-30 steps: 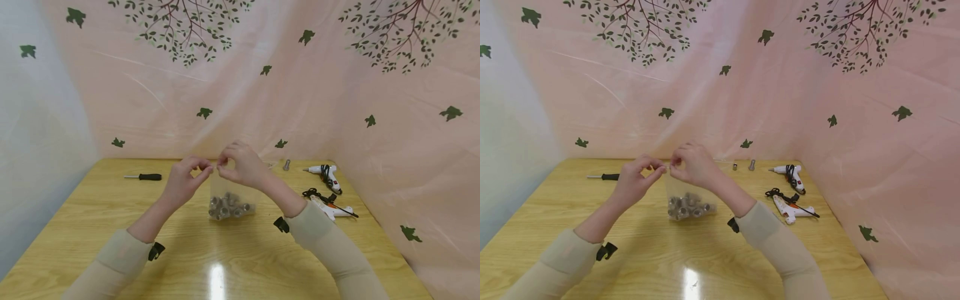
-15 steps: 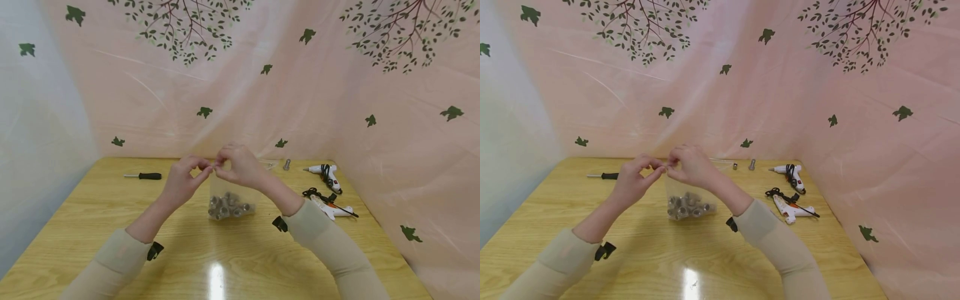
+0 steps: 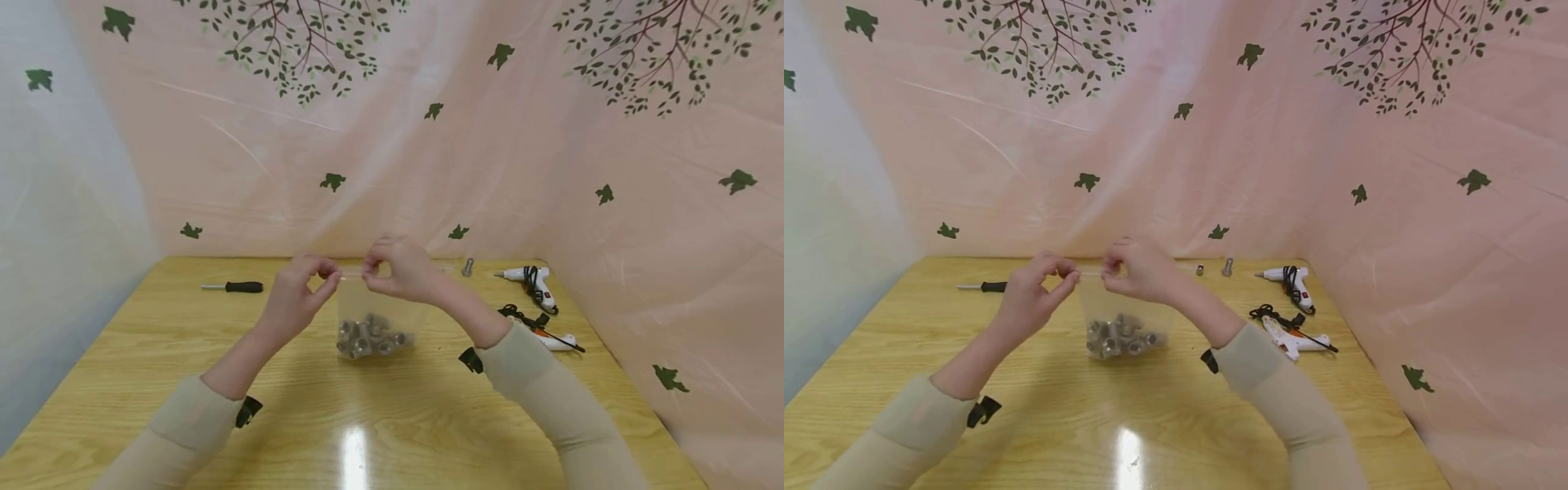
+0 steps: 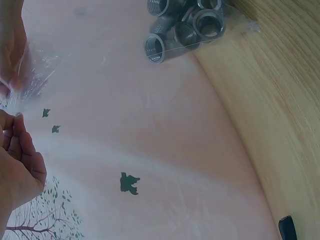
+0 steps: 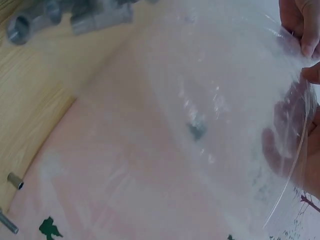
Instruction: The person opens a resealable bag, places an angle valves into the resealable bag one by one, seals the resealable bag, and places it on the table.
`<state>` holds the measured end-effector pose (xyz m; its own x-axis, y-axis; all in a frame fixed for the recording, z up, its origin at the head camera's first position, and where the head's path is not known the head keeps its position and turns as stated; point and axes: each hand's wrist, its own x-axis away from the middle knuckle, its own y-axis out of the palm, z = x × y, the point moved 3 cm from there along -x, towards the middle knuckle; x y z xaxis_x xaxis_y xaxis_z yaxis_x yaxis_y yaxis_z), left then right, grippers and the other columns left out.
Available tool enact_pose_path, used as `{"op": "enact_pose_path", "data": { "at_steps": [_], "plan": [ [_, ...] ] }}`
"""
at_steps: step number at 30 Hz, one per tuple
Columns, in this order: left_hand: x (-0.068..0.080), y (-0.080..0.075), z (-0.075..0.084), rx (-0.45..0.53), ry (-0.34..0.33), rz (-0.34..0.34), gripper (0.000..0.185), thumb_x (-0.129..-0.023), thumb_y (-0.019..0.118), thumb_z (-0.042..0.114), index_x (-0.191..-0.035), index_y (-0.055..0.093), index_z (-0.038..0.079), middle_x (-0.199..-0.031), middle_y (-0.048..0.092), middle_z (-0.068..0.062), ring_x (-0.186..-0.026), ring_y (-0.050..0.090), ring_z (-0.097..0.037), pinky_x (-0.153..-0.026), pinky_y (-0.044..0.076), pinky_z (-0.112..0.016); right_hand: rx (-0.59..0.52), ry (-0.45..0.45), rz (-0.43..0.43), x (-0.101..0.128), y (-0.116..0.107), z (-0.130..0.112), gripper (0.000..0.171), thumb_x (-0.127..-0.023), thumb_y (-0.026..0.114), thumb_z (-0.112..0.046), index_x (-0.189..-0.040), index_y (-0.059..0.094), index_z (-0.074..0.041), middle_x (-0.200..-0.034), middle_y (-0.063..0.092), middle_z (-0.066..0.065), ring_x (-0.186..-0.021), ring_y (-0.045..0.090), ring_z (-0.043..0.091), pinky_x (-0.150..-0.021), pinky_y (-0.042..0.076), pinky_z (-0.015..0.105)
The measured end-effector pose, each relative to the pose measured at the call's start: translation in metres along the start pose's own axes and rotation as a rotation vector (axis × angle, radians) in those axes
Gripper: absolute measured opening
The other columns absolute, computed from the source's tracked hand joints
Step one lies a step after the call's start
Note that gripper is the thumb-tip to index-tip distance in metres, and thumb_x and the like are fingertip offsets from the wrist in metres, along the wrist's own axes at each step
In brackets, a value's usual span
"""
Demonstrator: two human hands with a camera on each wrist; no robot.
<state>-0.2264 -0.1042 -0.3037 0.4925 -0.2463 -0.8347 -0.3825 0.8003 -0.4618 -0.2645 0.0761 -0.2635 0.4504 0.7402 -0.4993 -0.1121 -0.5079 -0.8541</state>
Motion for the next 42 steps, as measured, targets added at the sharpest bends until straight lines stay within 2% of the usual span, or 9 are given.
{"op": "enact_pose_path", "data": {
  "at_steps": [7, 11, 17, 21, 24, 27, 34, 42],
  "plan": [
    [0.005, -0.006, -0.010, 0.004, -0.040, 0.013, 0.005, -0.083, 0.069, 0.000, -0.087, 0.065, 0.002, -0.080, 0.063, -0.008, -0.075, 0.057, -0.015, -0.065, 0.047, -0.022, -0.048, 0.092, -0.044, 0.020, -0.011, 0.018, 0.003, -0.083, 0.066, -0.010, -0.081, 0.065, -0.009, -0.080, 0.062, -0.002, -0.080, 0.054, 0.012, -0.073, 0.049, 0.024],
    [0.006, -0.009, -0.014, 0.023, -0.047, 0.015, 0.007, -0.083, 0.069, -0.002, -0.087, 0.065, 0.002, -0.080, 0.063, -0.008, -0.074, 0.057, -0.015, -0.068, 0.044, -0.017, -0.048, 0.111, -0.028, 0.031, -0.017, 0.025, 0.005, -0.084, 0.066, -0.009, -0.080, 0.065, -0.012, -0.081, 0.062, -0.003, -0.080, 0.055, 0.012, -0.072, 0.049, 0.026],
    [0.004, -0.008, -0.011, 0.056, -0.054, -0.039, 0.008, -0.081, 0.071, 0.001, -0.086, 0.065, 0.004, -0.081, 0.063, -0.004, -0.077, 0.057, -0.016, -0.067, 0.046, -0.023, -0.076, 0.088, -0.018, 0.038, -0.018, 0.027, 0.005, -0.084, 0.066, -0.008, -0.080, 0.065, -0.011, -0.079, 0.062, -0.002, -0.078, 0.054, 0.011, -0.071, 0.049, 0.026],
    [0.001, -0.003, -0.009, 0.041, -0.040, -0.066, 0.008, -0.080, 0.074, 0.007, -0.084, 0.067, 0.005, -0.080, 0.066, -0.002, -0.080, 0.058, -0.016, -0.068, 0.049, -0.030, -0.093, 0.097, -0.012, 0.041, -0.018, 0.027, 0.006, -0.083, 0.066, -0.006, -0.079, 0.065, -0.011, -0.079, 0.062, -0.003, -0.078, 0.054, 0.011, -0.070, 0.049, 0.026],
    [-0.001, -0.002, -0.006, 0.016, -0.023, -0.062, 0.007, -0.080, 0.075, 0.009, -0.084, 0.069, 0.005, -0.079, 0.067, -0.003, -0.079, 0.058, -0.017, -0.068, 0.051, -0.033, -0.103, 0.090, -0.009, 0.042, -0.019, 0.027, 0.006, -0.082, 0.067, -0.006, -0.080, 0.064, -0.011, -0.079, 0.062, -0.003, -0.077, 0.054, 0.011, -0.070, 0.049, 0.027],
    [-0.003, -0.005, -0.005, 0.001, -0.035, -0.050, 0.006, -0.081, 0.074, 0.008, -0.084, 0.070, 0.004, -0.078, 0.067, -0.004, -0.079, 0.057, -0.017, -0.067, 0.050, -0.032, -0.104, 0.097, 0.003, 0.046, -0.021, 0.032, 0.006, -0.081, 0.067, -0.007, -0.080, 0.064, -0.011, -0.079, 0.061, -0.002, -0.077, 0.055, 0.013, -0.069, 0.049, 0.029],
    [0.002, -0.009, -0.012, -0.034, -0.062, -0.046, 0.007, -0.080, 0.075, 0.007, -0.083, 0.070, 0.004, -0.077, 0.065, -0.004, -0.077, 0.056, -0.017, -0.066, 0.048, -0.032, -0.115, 0.115, 0.027, 0.064, -0.026, 0.052, 0.008, -0.078, 0.067, -0.002, -0.078, 0.064, -0.009, -0.077, 0.061, -0.001, -0.076, 0.055, 0.015, -0.069, 0.049, 0.030],
    [0.003, -0.008, -0.014, -0.014, -0.050, -0.048, 0.007, -0.079, 0.075, 0.006, -0.084, 0.070, 0.004, -0.077, 0.066, -0.004, -0.076, 0.056, -0.016, -0.066, 0.048, -0.030, -0.117, 0.149, 0.028, 0.082, -0.034, 0.059, 0.007, -0.080, 0.067, -0.005, -0.080, 0.064, -0.010, -0.078, 0.059, -0.004, -0.076, 0.054, 0.013, -0.068, 0.048, 0.028]
  ]
}}
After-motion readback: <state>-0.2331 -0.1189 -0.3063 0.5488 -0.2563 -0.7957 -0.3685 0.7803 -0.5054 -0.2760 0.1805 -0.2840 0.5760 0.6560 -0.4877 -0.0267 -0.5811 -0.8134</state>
